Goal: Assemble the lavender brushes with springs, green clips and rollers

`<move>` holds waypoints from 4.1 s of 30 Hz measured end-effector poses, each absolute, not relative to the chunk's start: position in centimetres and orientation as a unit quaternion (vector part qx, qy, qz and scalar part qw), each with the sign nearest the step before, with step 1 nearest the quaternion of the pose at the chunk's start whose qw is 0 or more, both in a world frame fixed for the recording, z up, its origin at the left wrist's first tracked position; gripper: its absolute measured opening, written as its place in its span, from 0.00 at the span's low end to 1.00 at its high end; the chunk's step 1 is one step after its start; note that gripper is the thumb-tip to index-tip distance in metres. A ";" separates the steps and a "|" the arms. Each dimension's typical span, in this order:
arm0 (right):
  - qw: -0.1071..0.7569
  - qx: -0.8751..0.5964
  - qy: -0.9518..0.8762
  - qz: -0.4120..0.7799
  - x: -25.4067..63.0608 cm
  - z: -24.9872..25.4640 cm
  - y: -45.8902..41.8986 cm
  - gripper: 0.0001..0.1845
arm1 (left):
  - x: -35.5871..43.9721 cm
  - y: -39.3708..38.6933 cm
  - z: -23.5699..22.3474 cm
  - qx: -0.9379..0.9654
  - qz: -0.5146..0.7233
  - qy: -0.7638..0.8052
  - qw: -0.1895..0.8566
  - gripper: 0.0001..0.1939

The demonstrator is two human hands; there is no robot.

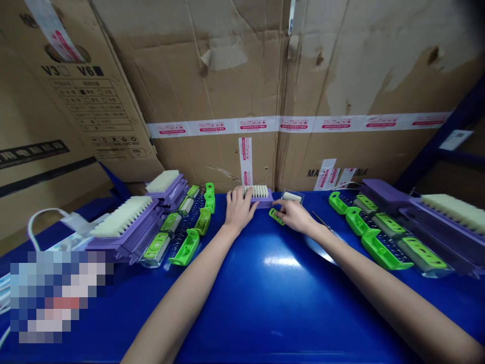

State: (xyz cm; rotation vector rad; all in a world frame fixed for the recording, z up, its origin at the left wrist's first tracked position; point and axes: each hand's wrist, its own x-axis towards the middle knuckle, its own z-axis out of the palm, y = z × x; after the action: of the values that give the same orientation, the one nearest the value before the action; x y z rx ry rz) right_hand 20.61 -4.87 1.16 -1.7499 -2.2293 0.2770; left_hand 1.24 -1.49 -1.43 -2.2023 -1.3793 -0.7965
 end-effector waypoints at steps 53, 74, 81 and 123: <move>0.385 -0.587 -0.678 0.221 24.2 0.2 -3.9 0.12 | 3.8 0.6 -1.9 -0.865 -0.177 -0.468 0.020 0.15; 0.633 -0.475 -0.379 0.479 19.6 -0.5 -3.0 0.18 | 5.8 -1.1 -2.0 -0.712 -0.445 -0.459 -0.293 0.11; 0.638 -0.434 -0.401 0.494 20.2 -1.6 -2.8 0.22 | 6.1 -1.0 -2.2 -0.650 -0.462 -0.423 -0.430 0.07; 0.591 -0.426 -0.571 0.378 20.3 -3.0 -2.4 0.14 | 5.7 -0.9 -2.3 -0.655 -0.495 -0.372 -0.433 0.30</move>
State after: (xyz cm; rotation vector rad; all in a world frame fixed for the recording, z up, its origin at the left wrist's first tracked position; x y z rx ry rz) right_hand 20.26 -2.36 -2.98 -0.9912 -1.3292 0.8794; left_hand 5.66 -0.89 -2.33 -2.9330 -1.6651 -2.2177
